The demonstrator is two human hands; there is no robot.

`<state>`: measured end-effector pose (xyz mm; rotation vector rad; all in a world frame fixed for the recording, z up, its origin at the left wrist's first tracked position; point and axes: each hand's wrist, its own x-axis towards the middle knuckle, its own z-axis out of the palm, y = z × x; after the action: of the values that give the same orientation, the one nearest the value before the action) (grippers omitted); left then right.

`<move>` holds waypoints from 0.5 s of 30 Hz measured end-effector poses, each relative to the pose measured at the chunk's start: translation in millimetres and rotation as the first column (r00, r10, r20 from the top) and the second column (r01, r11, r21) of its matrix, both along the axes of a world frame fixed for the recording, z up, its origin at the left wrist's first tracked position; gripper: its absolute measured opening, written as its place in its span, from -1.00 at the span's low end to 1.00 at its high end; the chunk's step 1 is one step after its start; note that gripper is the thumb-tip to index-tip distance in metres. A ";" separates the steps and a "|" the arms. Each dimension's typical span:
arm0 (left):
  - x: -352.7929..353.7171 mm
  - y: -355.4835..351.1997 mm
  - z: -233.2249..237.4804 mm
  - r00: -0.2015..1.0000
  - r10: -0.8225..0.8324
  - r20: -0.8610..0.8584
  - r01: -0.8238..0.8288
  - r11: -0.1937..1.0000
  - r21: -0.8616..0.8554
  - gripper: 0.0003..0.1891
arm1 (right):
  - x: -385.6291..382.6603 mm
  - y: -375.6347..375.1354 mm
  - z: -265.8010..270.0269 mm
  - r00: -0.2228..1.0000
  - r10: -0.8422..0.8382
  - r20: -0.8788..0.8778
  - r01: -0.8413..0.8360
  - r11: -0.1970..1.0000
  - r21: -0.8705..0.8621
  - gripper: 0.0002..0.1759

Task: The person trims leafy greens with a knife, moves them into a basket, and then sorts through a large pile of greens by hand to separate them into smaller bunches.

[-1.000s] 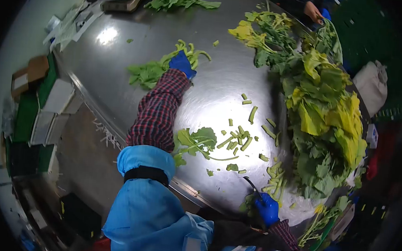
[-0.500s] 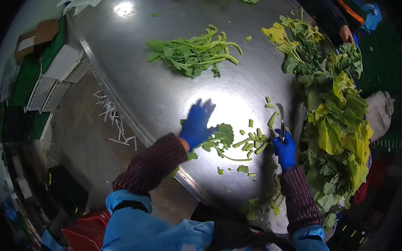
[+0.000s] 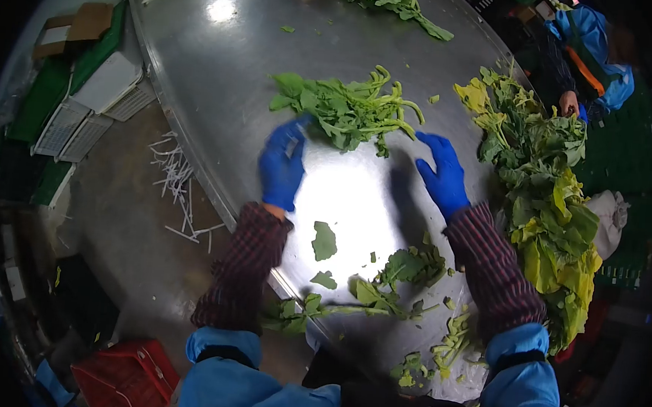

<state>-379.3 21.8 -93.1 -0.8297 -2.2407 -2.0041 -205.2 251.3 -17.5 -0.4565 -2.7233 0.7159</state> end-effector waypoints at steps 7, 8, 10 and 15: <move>-102.4 27.1 -2.6 0.952 0.211 -0.223 -0.236 0.967 -0.092 -0.64 | -130.6 5.2 -33.1 0.990 0.136 -0.040 -0.129 0.981 0.143 -0.42; -107.6 28.5 -8.6 0.981 0.161 -0.106 -0.177 0.970 -0.167 -0.67 | -140.1 4.1 -38.5 0.982 0.168 -0.088 -0.148 0.969 0.198 -0.38; -114.6 32.1 -22.5 0.993 0.109 0.033 -0.098 0.967 -0.236 -0.70 | -147.4 0.1 -48.7 0.983 0.164 0.080 -0.178 0.960 0.215 -0.35; -133.8 35.9 -40.9 0.940 0.078 0.333 -0.118 0.988 0.100 -0.81 | -138.7 -3.2 -89.7 0.967 0.146 0.207 -0.213 0.910 0.354 -0.31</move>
<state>-513.1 57.6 -134.0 -0.3861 -2.2337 -2.3466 -343.9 248.0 -107.2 -0.1853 -3.0021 0.1847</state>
